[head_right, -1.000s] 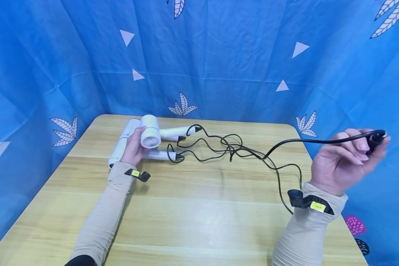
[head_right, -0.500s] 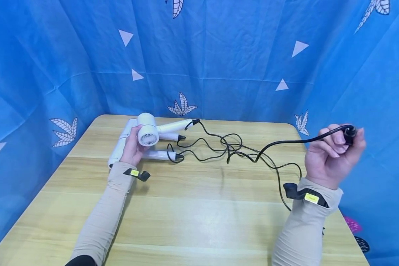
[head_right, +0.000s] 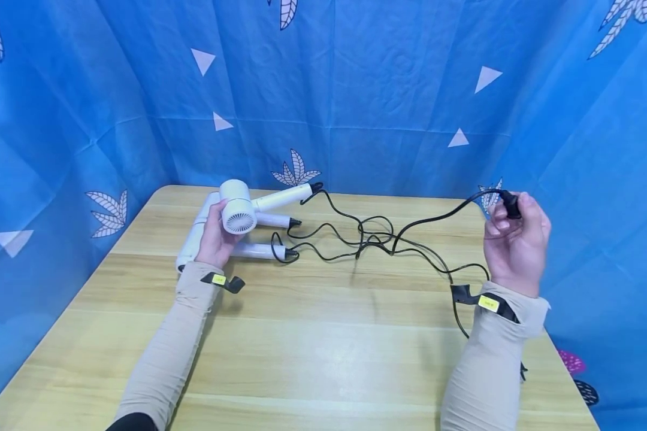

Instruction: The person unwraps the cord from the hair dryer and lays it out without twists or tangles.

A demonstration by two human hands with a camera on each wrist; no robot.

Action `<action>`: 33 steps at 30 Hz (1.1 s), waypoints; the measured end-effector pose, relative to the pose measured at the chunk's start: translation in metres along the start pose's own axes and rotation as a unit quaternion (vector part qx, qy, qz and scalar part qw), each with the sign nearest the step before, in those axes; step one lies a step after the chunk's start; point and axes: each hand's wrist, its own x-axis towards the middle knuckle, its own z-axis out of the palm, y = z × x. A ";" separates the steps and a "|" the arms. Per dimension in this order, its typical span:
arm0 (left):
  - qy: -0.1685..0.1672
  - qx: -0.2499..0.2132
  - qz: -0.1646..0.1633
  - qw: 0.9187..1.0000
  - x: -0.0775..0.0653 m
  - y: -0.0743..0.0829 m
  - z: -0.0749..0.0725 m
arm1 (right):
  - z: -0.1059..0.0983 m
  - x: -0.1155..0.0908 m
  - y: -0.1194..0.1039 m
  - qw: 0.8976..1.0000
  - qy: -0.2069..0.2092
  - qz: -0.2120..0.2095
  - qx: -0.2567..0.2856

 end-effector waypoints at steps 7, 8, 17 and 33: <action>-0.003 0.022 -0.007 1.000 -0.005 0.003 0.006 | -0.001 0.007 0.002 0.987 0.048 -0.018 -0.152; -0.006 0.023 -0.010 1.000 -0.006 0.004 0.006 | -0.002 0.008 0.001 0.985 0.053 -0.017 -0.163; -0.053 0.070 -0.031 0.996 -0.028 0.015 -0.004 | -0.019 0.009 -0.012 0.959 0.109 -0.042 -0.257; -0.072 0.146 -0.056 0.985 -0.077 0.008 -0.054 | -0.052 0.004 -0.055 0.939 0.148 -0.024 -0.311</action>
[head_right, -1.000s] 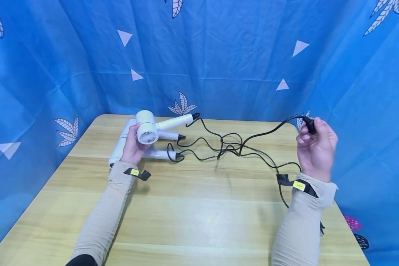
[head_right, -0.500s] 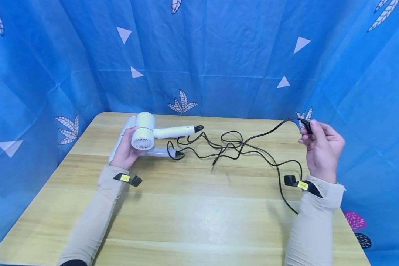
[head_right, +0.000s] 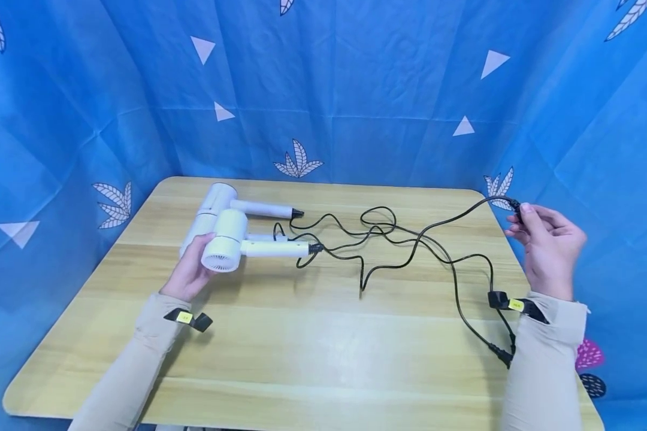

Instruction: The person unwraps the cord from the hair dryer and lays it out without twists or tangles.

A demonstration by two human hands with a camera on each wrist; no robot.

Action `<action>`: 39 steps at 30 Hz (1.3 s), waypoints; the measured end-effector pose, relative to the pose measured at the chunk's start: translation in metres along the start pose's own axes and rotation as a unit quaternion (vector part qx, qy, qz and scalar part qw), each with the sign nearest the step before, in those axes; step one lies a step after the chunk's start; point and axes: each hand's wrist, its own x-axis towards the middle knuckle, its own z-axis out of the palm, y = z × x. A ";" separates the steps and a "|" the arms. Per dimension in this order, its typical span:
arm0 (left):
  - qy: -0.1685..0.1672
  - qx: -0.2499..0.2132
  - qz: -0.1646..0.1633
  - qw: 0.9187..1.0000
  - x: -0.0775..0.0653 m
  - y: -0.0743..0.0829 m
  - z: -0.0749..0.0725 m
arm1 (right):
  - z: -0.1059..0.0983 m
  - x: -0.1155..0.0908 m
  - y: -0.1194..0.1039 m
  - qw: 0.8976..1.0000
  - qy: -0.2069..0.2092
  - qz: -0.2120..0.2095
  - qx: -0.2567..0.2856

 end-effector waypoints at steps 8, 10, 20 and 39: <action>-0.008 0.029 -0.013 0.999 -0.016 -0.007 -0.012 | -0.018 0.002 0.001 0.997 0.016 -0.024 -0.065; -0.015 0.035 -0.012 0.999 -0.019 -0.009 -0.014 | -0.022 0.002 0.001 0.996 0.017 -0.026 -0.080; -0.021 0.078 -0.020 0.997 -0.023 -0.013 -0.023 | -0.054 0.000 -0.004 0.983 0.084 -0.015 -0.165; 0.007 0.187 -0.059 0.981 -0.023 -0.003 -0.041 | -0.098 -0.019 -0.012 0.917 0.216 0.058 -0.331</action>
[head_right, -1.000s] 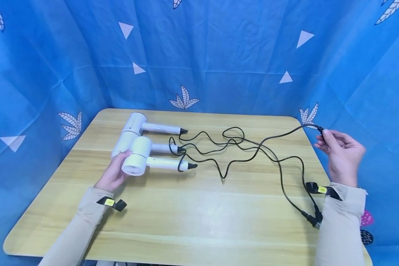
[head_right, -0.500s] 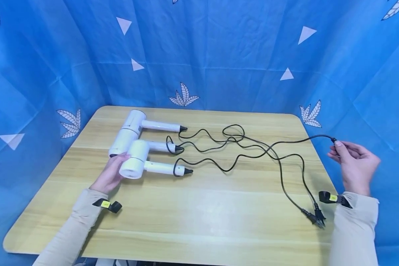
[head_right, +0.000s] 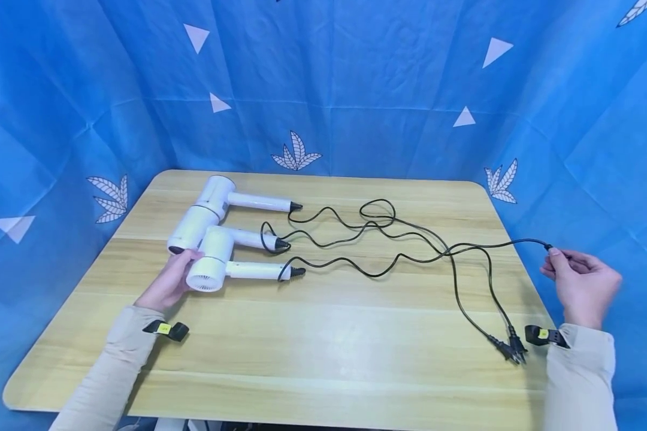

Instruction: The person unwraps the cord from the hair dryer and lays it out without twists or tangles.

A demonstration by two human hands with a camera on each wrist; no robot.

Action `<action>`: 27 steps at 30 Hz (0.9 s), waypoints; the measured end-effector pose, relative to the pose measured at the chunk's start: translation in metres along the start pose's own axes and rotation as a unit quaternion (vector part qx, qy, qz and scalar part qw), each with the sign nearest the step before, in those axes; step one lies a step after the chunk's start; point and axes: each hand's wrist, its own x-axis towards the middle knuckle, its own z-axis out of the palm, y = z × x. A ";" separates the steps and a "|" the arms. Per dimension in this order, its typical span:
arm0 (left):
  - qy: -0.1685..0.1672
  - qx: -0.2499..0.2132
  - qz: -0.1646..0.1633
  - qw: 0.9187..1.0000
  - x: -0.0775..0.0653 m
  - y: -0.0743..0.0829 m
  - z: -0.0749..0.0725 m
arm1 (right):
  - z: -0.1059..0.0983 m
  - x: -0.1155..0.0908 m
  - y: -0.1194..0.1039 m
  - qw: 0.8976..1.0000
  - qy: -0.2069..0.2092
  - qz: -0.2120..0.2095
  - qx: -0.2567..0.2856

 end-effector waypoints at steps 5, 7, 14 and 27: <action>0.010 0.068 -0.030 0.997 0.003 0.004 0.005 | -0.010 -0.005 0.012 0.996 -0.042 0.007 -0.083; 0.018 0.105 -0.032 0.994 0.003 0.006 0.007 | -0.014 -0.006 0.016 0.988 -0.062 0.006 -0.140; 0.058 0.275 0.010 0.960 -0.004 0.012 0.007 | -0.034 -0.007 0.029 0.887 -0.172 -0.060 -0.424; 0.081 0.415 0.085 0.902 -0.017 0.017 0.004 | -0.040 -0.015 0.025 0.800 -0.323 -0.022 -0.506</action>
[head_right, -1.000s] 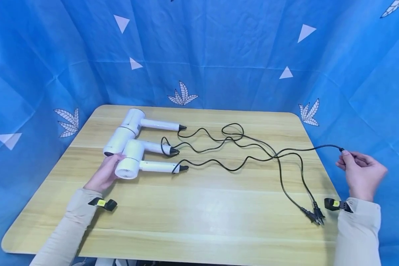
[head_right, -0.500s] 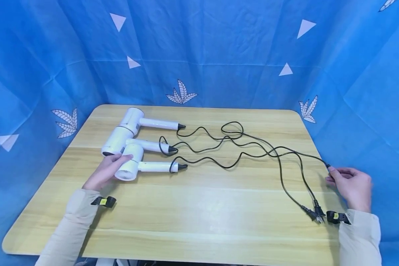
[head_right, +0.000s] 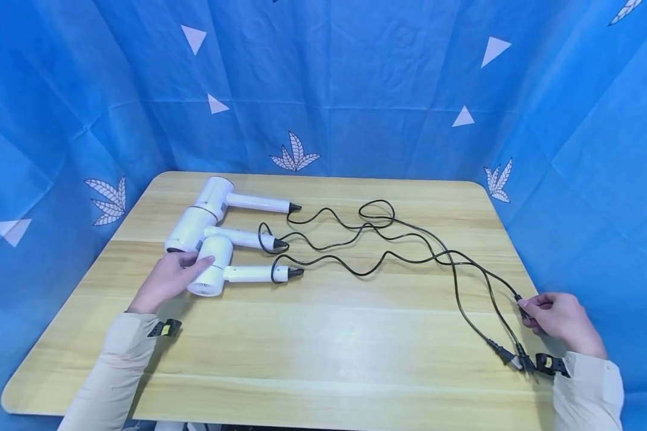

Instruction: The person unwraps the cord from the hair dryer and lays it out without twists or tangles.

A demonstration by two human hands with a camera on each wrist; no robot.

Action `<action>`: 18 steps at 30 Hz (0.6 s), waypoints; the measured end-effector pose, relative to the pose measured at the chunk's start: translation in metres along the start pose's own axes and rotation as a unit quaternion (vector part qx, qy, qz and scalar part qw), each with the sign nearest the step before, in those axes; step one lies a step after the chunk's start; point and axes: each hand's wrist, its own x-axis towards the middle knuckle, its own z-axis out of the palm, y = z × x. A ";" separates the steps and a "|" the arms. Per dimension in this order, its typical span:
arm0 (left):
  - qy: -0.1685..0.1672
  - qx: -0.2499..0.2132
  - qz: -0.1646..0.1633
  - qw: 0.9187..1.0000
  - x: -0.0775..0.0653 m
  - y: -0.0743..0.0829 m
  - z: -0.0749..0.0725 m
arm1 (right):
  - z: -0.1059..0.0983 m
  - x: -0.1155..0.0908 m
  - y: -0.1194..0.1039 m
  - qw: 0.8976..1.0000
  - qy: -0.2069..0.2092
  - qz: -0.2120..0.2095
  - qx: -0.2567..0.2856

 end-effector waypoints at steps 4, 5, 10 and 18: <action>0.014 0.005 0.005 1.000 0.001 0.000 0.002 | -0.004 -0.001 -0.003 0.999 -0.020 -0.010 -0.025; 0.018 0.008 0.008 1.000 0.001 0.001 0.002 | -0.005 -0.001 -0.004 0.999 -0.023 -0.015 -0.041; 0.037 0.028 0.022 0.999 -0.003 0.006 0.000 | -0.008 -0.001 -0.003 0.994 -0.042 -0.029 -0.093; 0.102 0.081 0.007 0.991 -0.009 0.019 -0.015 | -0.029 -0.004 -0.006 0.988 -0.027 -0.019 -0.152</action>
